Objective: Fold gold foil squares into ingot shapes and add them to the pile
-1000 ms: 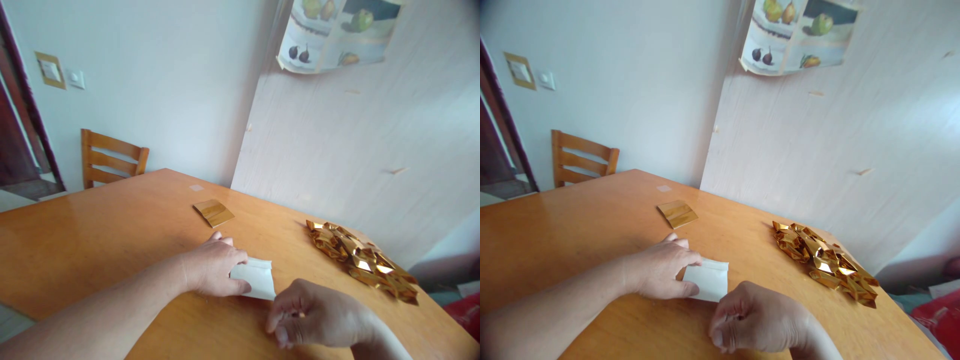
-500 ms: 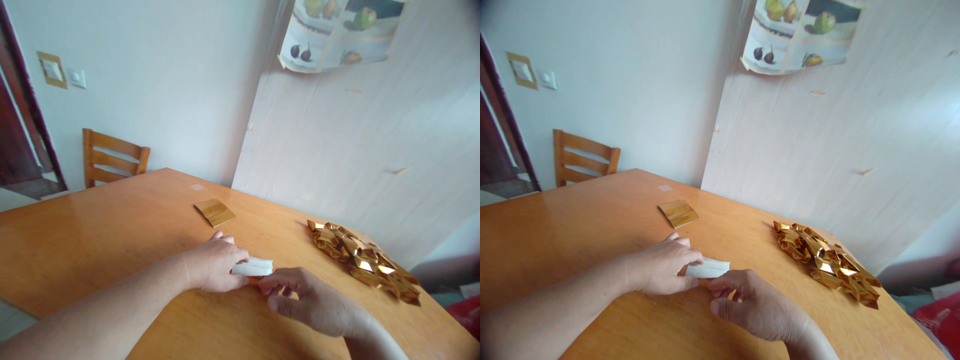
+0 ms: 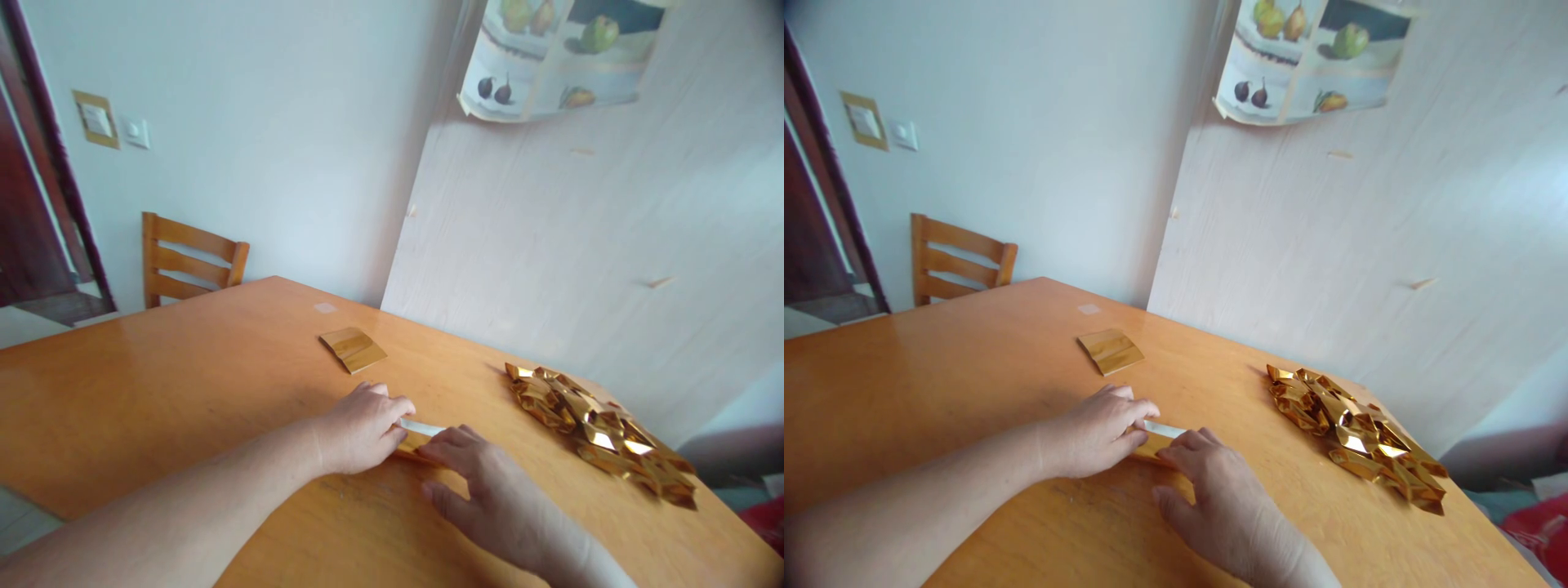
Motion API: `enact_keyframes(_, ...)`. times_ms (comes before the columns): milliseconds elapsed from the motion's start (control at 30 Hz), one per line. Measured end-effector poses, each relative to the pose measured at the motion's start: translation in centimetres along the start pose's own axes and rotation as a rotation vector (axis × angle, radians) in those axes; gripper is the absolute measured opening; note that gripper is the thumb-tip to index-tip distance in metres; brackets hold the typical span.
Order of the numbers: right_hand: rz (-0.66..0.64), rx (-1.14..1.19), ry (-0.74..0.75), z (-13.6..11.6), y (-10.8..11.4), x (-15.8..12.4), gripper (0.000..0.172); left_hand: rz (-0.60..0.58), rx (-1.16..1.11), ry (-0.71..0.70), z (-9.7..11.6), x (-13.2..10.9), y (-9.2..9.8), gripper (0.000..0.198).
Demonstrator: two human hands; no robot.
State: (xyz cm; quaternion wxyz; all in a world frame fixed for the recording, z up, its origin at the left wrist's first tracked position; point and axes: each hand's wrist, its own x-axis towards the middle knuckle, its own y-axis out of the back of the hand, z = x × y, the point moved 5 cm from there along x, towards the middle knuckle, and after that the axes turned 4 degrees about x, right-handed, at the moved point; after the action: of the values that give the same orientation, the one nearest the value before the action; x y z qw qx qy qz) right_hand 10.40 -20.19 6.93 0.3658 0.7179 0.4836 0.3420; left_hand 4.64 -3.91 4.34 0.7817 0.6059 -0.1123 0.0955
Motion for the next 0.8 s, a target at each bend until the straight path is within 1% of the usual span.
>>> enact_keyframes(133,0.021,-0.153,-0.041,0.0,-0.7,-0.2,0.025,0.014,-0.004,0.001,0.0,0.2,-0.2,0.029)
enact_keyframes(300,0.021,-0.279,-0.068,0.3,-1.6,-0.3,0.019,0.012,-0.017,-0.022,0.3,0.3,0.0,0.025)
enact_keyframes(467,0.004,-0.356,-0.087,0.3,-2.3,0.0,0.023,-0.005,-0.034,-0.032,0.6,0.4,0.1,0.019)
enact_keyframes(633,0.010,-0.457,-0.067,-0.3,-2.9,0.2,0.029,-0.028,-0.043,-0.034,0.8,0.5,0.3,0.016)
enact_keyframes(800,0.019,-0.474,-0.018,-0.6,-4.0,0.3,0.023,-0.036,-0.055,-0.022,0.8,0.5,0.3,0.016)
